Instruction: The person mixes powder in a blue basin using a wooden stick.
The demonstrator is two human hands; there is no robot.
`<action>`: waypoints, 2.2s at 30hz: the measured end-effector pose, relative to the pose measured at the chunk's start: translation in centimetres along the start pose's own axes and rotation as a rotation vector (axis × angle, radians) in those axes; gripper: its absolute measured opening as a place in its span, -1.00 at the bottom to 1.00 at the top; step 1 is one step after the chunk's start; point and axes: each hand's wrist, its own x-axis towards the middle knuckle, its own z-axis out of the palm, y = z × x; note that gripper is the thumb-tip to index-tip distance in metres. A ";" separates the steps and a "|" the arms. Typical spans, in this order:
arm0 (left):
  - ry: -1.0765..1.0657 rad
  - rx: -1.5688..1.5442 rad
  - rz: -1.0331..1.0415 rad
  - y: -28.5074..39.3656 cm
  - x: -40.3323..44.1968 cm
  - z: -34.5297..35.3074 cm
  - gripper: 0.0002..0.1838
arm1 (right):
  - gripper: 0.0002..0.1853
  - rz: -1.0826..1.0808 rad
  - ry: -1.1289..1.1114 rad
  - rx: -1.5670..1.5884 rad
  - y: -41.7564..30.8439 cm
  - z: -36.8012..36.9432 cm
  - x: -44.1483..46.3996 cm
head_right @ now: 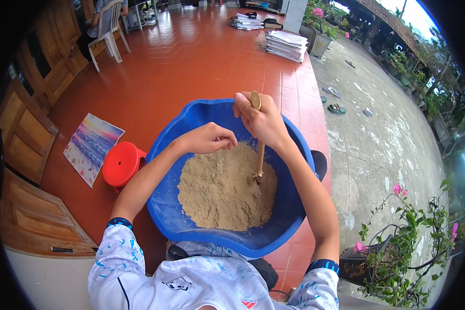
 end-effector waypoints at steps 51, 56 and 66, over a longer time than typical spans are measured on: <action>-0.393 -0.559 0.109 2.2 3.5 8.8 -0.67 | -0.55 -0.355 -0.083 -0.203 0.0 5.4 -1.4; -0.635 -0.255 -0.098 -0.3 2.2 4.3 -0.66 | -0.58 -0.481 -0.352 -0.222 2.6 6.2 -1.5; -1.096 -0.423 -0.188 0.2 0.4 6.0 -0.56 | -0.54 0.197 -0.355 0.586 1.6 4.7 -0.3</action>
